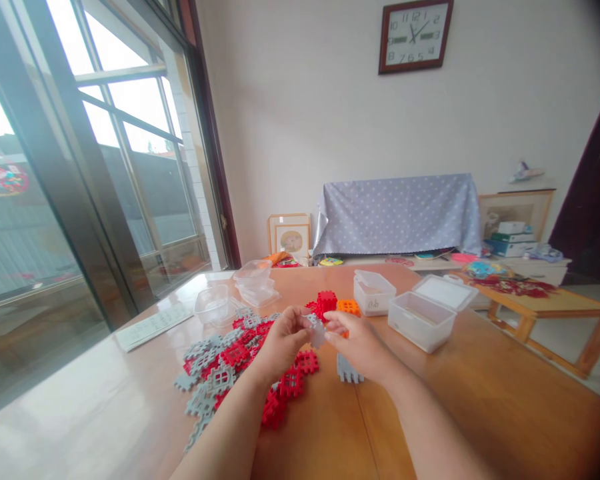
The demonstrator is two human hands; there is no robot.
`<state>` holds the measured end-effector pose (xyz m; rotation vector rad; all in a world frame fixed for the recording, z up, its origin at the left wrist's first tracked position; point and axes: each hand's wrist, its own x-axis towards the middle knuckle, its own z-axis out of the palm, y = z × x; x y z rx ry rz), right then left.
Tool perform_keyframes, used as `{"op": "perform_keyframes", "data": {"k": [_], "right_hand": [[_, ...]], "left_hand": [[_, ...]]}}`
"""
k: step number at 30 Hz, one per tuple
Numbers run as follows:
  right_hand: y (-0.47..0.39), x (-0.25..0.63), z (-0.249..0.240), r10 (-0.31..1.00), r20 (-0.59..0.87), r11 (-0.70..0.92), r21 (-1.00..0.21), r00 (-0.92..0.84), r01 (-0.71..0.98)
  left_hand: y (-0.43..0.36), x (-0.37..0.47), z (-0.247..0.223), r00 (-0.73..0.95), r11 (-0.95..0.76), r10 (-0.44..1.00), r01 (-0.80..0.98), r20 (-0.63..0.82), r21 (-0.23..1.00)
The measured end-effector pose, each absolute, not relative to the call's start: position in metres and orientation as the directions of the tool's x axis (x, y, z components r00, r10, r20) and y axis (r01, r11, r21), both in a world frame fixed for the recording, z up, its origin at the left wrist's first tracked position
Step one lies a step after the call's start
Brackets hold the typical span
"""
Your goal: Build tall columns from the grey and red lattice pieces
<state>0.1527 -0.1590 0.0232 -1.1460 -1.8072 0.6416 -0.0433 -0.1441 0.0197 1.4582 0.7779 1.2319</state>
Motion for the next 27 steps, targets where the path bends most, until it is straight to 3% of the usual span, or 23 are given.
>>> {"op": "perform_keyframes", "data": {"k": [5,8,12,14,18,27], "right_hand": [[-0.163,0.149,0.030,0.934,0.279,0.336,-0.897,-0.222,0.286],[-0.166,0.152,0.035,0.956,0.227,0.276,-0.913,-0.187,0.302],[-0.172,0.153,0.038,0.866,0.445,0.496,-0.706,-0.229,0.505],[-0.177,0.153,0.040,0.821,0.477,0.565,-0.599,-0.314,0.567],[-0.185,0.159,0.043,0.837,0.379,0.547,-0.560,-0.395,0.622],[-0.176,0.197,0.040,0.917,0.058,0.375,-0.462,-0.395,0.803]], "left_hand": [[-0.158,-0.040,0.028,0.274,-0.116,0.945,-0.226,0.177,0.967],[-0.158,-0.038,0.025,0.275,-0.051,0.954,-0.233,0.116,0.971],[-0.156,-0.036,0.020,0.284,0.001,0.956,-0.261,0.076,0.965],[-0.156,-0.034,0.019,0.313,0.022,0.948,-0.265,0.065,0.964],[-0.160,-0.033,0.018,0.358,0.066,0.933,-0.245,0.027,0.967],[-0.162,-0.033,0.015,0.313,0.174,0.940,-0.086,-0.139,0.981]]}}
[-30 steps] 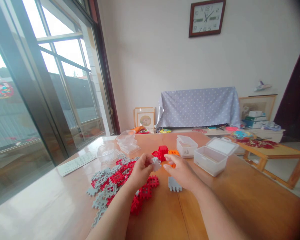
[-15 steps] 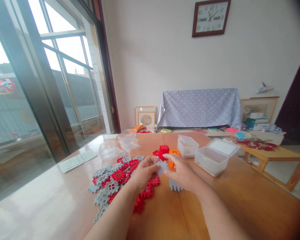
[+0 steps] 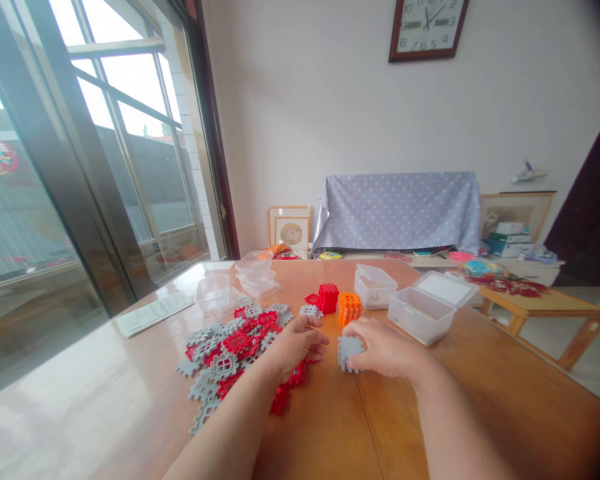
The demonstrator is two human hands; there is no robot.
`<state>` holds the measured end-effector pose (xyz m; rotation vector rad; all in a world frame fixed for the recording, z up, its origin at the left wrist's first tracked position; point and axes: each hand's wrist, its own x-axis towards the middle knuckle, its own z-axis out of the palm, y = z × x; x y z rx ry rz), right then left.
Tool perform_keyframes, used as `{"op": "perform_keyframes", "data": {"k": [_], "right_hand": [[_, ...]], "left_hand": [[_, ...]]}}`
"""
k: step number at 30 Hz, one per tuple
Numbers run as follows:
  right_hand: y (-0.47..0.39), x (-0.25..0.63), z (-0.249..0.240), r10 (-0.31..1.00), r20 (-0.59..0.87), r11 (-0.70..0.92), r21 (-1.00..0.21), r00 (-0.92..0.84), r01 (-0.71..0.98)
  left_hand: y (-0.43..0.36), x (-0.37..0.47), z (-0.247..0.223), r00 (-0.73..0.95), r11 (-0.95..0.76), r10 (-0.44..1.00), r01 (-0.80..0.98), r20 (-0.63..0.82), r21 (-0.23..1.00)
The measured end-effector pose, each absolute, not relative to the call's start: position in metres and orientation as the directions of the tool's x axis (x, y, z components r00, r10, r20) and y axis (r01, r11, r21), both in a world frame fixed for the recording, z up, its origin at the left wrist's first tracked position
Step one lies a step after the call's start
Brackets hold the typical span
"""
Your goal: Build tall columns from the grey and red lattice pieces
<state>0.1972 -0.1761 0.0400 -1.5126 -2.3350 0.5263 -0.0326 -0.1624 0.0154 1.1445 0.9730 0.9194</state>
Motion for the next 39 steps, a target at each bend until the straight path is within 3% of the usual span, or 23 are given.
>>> {"op": "perform_keyframes", "data": {"k": [11,15,17,19,23,27,30,35,39], "right_hand": [[-0.170,0.199,0.032,0.930,-0.031,0.305,-0.490,-0.366,0.817],[-0.169,0.198,0.034,0.936,0.060,0.325,-0.532,-0.348,0.782],[-0.167,0.195,0.033,0.944,0.131,0.321,-0.567,-0.303,0.758],[-0.163,0.192,0.029,0.950,0.195,0.311,-0.600,-0.242,0.737],[-0.154,0.184,0.019,0.942,0.293,0.317,-0.622,-0.163,0.716],[-0.151,0.175,0.015,0.907,0.386,0.386,-0.603,-0.169,0.698],[-0.153,0.166,0.016,0.874,0.447,0.445,-0.582,-0.189,0.681],[-0.157,0.151,0.014,0.851,0.489,0.477,-0.564,-0.192,0.674],[-0.162,0.140,0.020,0.865,0.424,0.474,-0.520,-0.267,0.711]], "left_hand": [[-0.168,-0.029,0.013,0.375,0.224,0.902,0.020,-0.215,0.974],[-0.153,-0.037,0.006,0.307,0.080,0.947,0.066,-0.096,0.995],[-0.142,-0.048,0.005,0.189,-0.072,0.981,0.206,0.032,0.976],[-0.131,-0.064,0.006,0.029,-0.196,0.978,0.452,0.206,0.870],[-0.124,-0.093,0.012,-0.159,-0.079,0.928,0.800,0.338,0.594],[-0.131,-0.099,0.010,0.007,-0.134,0.944,0.922,0.330,0.364],[-0.136,-0.096,0.005,0.131,-0.201,0.959,0.939,0.253,0.278],[-0.132,-0.102,0.008,0.029,-0.135,0.963,0.911,0.268,0.389],[-0.122,-0.114,0.012,-0.205,-0.067,0.930,0.722,0.304,0.689]]}}
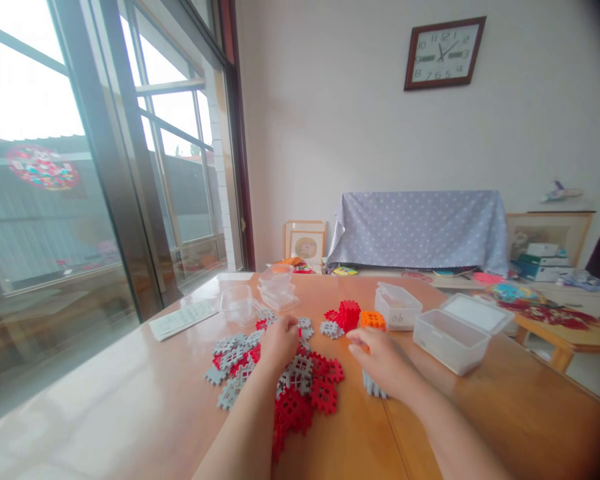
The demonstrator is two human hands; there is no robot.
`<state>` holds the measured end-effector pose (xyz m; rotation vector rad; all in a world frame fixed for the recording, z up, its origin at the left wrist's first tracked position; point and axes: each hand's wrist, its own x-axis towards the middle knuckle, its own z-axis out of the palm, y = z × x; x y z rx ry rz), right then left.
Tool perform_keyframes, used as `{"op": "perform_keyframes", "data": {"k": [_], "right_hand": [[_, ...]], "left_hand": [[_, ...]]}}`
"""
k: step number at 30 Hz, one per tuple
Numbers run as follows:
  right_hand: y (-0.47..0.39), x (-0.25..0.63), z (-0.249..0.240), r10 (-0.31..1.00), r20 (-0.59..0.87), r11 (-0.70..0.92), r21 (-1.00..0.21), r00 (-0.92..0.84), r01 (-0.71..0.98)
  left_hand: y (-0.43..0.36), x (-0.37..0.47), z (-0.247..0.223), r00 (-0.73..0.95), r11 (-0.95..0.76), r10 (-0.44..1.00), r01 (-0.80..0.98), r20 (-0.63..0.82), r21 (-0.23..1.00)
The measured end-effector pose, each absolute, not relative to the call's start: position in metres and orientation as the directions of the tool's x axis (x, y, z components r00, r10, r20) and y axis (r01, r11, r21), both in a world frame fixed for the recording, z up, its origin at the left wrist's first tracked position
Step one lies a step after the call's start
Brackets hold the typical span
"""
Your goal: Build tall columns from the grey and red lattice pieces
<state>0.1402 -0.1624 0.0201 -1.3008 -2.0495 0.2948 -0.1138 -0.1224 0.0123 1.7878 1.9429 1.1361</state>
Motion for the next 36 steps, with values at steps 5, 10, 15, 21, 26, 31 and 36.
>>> {"op": "perform_keyframes", "data": {"k": [5,10,15,21,26,31,36], "right_hand": [[-0.155,0.115,0.043,0.891,0.248,0.448,-0.353,-0.380,0.821],[-0.118,0.074,0.044,0.901,0.140,0.433,-0.228,-0.410,0.872],[-0.081,0.040,0.026,0.898,0.074,0.439,-0.185,-0.433,0.879],[-0.062,0.026,0.012,0.889,-0.024,0.449,-0.141,-0.457,0.882],[-0.071,0.031,0.010,0.882,-0.025,0.461,-0.161,-0.471,0.873],[-0.080,0.041,0.014,0.862,-0.022,0.484,-0.260,-0.506,0.836],[-0.087,0.060,0.028,0.841,-0.017,0.475,-0.454,-0.541,0.754]], "left_hand": [[-0.118,-0.121,0.015,-0.471,-0.136,0.840,0.297,0.269,0.945],[-0.118,-0.122,0.016,-0.529,-0.131,0.837,0.053,0.140,0.990],[-0.115,-0.121,0.013,-0.525,-0.150,0.842,-0.009,0.123,0.989],[-0.116,-0.120,0.014,-0.532,-0.155,0.839,-0.030,0.116,0.987],[-0.120,-0.117,0.016,-0.509,-0.150,0.854,-0.032,0.113,0.988],[-0.123,-0.112,0.017,-0.484,-0.156,0.866,-0.021,0.126,0.988],[-0.122,-0.108,0.015,-0.416,-0.153,0.899,-0.017,0.132,0.988]]}}
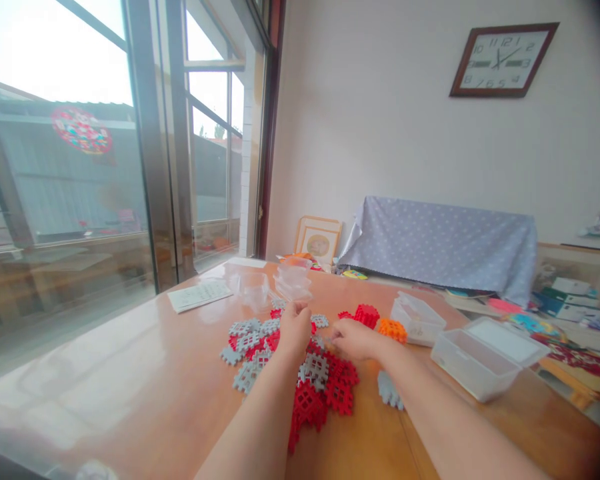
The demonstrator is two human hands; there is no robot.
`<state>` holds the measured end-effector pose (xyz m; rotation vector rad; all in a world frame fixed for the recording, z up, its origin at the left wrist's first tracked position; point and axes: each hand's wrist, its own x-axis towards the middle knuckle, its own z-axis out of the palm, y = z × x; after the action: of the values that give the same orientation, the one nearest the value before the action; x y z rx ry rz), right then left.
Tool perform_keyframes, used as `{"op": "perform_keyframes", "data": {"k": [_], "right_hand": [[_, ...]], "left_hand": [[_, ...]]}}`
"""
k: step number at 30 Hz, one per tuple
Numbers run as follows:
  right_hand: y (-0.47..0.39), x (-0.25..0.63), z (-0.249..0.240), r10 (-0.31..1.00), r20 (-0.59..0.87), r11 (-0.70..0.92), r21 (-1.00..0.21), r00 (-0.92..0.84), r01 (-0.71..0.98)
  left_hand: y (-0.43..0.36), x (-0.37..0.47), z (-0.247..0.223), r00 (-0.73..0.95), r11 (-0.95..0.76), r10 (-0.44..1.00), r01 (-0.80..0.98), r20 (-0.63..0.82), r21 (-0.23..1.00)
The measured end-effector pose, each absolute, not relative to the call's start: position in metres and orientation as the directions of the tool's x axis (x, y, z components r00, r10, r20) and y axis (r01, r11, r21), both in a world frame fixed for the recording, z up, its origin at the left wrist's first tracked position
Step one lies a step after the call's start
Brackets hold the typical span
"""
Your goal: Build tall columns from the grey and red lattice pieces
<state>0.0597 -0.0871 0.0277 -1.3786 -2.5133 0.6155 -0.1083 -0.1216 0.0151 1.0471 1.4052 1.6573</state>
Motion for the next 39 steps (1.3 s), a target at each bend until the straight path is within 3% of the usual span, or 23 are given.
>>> {"op": "perform_keyframes", "data": {"k": [5,9,12,15,17,21,24,27,33,39], "right_hand": [[-0.105,0.084,0.047,0.826,0.018,0.421,-0.685,-0.563,0.595],[-0.119,0.097,0.050,0.840,0.051,0.243,-0.926,-0.540,0.290],[-0.126,0.103,0.046,0.882,0.051,0.137,-0.979,-0.468,0.151],[-0.132,0.107,0.044,0.933,0.148,0.246,-0.927,-0.329,0.281],[-0.138,0.109,0.045,0.913,0.278,0.387,-0.823,-0.299,0.416],[-0.154,0.112,0.050,0.807,0.414,0.589,-0.497,-0.422,0.638],[-0.165,0.118,0.052,0.801,0.398,0.588,-0.379,-0.448,0.714],[-0.169,0.135,0.049,0.822,0.384,0.554,-0.368,-0.421,0.747],[-0.166,0.190,0.031,0.893,0.221,0.449,-0.419,-0.392,0.789],[-0.170,0.207,0.018,0.914,0.139,0.400,-0.463,-0.381,0.791]], "left_hand": [[-0.126,-0.100,0.017,-0.304,-0.128,0.946,-0.032,0.112,0.991],[-0.134,-0.095,0.020,0.029,-0.011,0.999,-0.163,0.016,0.987],[-0.137,-0.092,0.021,0.176,0.023,0.984,-0.230,0.019,0.973],[-0.138,-0.089,0.019,0.190,0.009,0.981,-0.252,0.041,0.968],[-0.138,-0.087,0.018,0.215,0.011,0.976,-0.255,0.046,0.967],[-0.143,-0.082,0.018,0.312,0.056,0.950,-0.259,0.029,0.964],[-0.149,-0.080,0.021,0.388,0.111,0.922,-0.263,0.000,0.958],[-0.152,-0.079,0.024,0.415,0.138,0.910,-0.262,-0.018,0.955],[-0.146,-0.080,0.021,0.256,0.071,0.967,-0.210,-0.016,0.975],[-0.143,-0.082,0.016,0.233,0.056,0.972,-0.172,-0.015,0.983]]}}
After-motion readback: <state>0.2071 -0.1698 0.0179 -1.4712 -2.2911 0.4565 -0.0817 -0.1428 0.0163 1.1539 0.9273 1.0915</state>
